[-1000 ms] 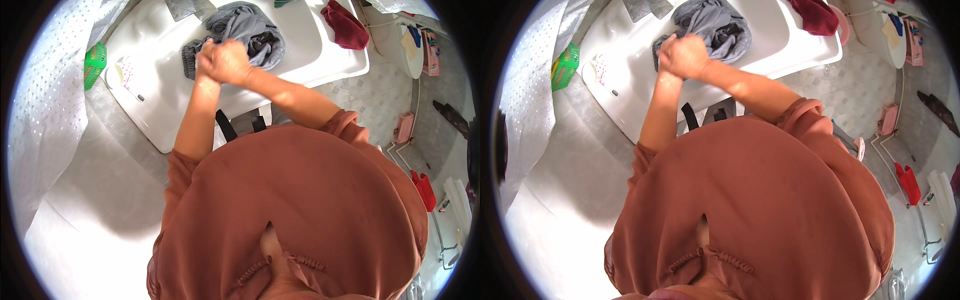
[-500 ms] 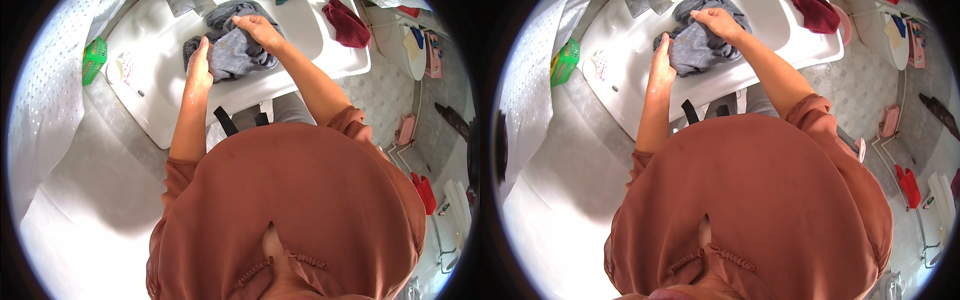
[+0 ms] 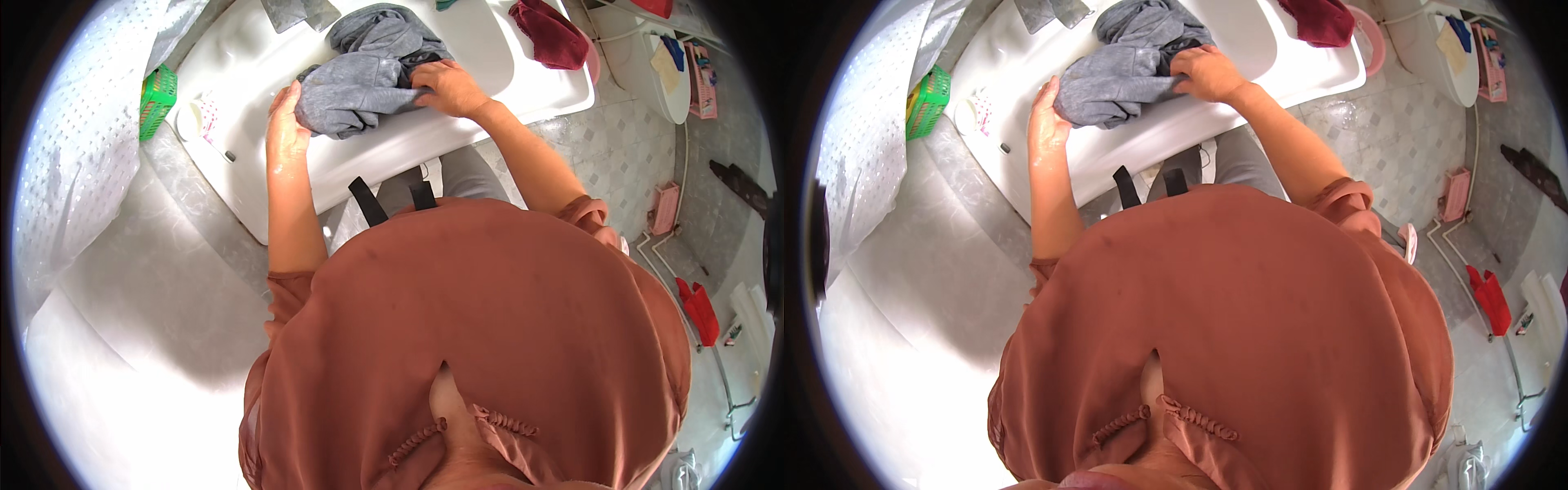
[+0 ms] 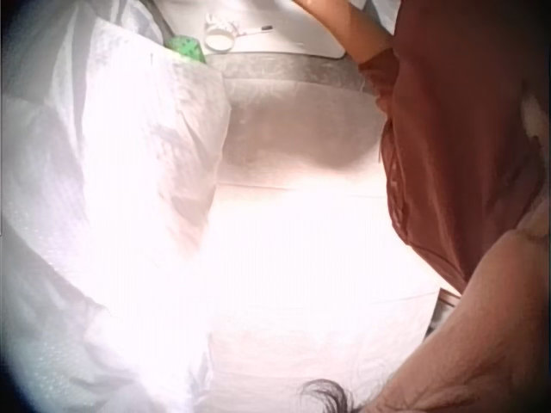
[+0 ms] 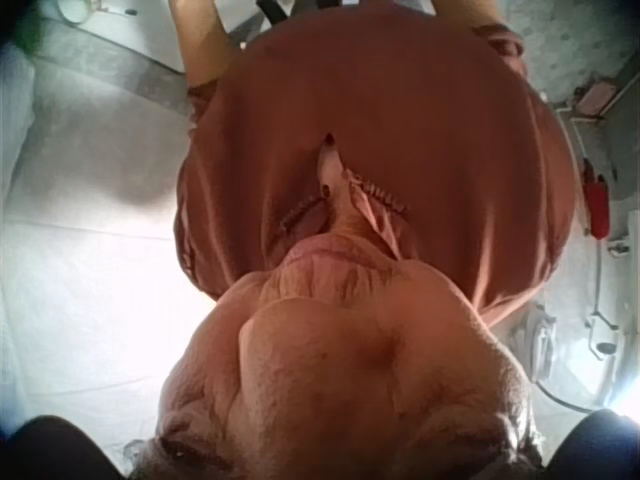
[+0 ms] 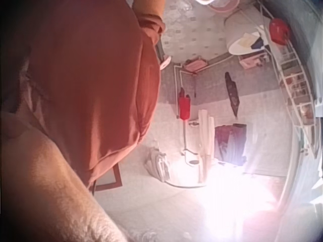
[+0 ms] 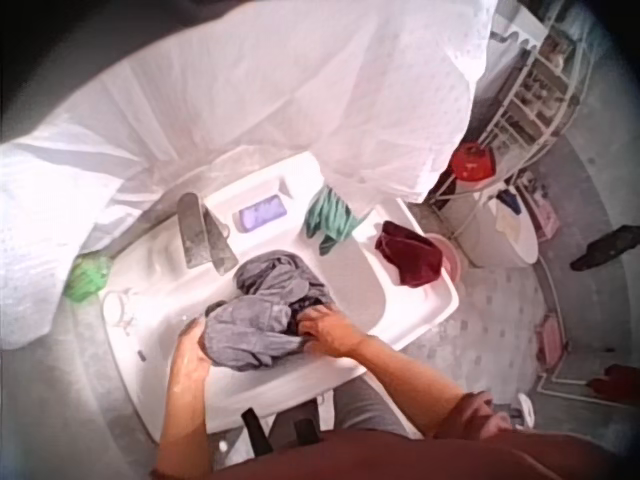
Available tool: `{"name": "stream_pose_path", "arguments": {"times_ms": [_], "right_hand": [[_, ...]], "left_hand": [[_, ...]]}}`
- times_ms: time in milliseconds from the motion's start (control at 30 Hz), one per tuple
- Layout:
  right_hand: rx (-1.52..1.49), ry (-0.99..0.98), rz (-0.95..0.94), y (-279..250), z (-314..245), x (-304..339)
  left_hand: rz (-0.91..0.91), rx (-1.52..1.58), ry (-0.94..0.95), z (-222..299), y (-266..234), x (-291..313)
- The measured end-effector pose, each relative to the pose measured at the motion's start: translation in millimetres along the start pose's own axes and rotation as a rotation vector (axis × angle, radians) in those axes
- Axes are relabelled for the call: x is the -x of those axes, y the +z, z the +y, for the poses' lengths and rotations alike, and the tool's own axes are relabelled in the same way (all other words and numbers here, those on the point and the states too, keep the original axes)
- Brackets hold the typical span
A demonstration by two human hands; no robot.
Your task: The person hand-washes a gray garment in a white sink, scrubbing and rinsing it with water. They wring out the garment and place it on the sink's edge, then reach for a green basket.
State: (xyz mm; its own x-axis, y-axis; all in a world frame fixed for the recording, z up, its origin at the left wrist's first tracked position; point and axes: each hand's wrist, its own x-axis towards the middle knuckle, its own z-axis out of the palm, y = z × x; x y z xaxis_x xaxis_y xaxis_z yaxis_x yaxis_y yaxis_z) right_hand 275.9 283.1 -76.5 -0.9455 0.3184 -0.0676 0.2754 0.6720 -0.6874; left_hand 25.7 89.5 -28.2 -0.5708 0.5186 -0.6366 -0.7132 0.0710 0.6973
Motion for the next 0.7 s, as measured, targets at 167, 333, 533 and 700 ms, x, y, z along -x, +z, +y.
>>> {"name": "stream_pose_path", "arguments": {"times_ms": [167,333,533,700], "right_hand": [[-0.936,0.285,-0.127,-39.9,-23.9,-15.3],[-1.258,0.506,-0.053,-25.9,-37.4,-29.0],[-1.468,0.656,-0.042,-13.4,-36.9,-30.2],[-1.528,0.58,-0.063,-6.6,-24.3,-28.1]], "left_hand": [[-0.054,-0.069,0.128,55.7,8.6,27.1],[0.082,-0.386,0.475,46.2,16.4,6.4],[0.02,-0.899,0.503,-51.9,39.3,7.8],[-0.023,-1.048,0.485,-98.4,63.3,17.0]]}}
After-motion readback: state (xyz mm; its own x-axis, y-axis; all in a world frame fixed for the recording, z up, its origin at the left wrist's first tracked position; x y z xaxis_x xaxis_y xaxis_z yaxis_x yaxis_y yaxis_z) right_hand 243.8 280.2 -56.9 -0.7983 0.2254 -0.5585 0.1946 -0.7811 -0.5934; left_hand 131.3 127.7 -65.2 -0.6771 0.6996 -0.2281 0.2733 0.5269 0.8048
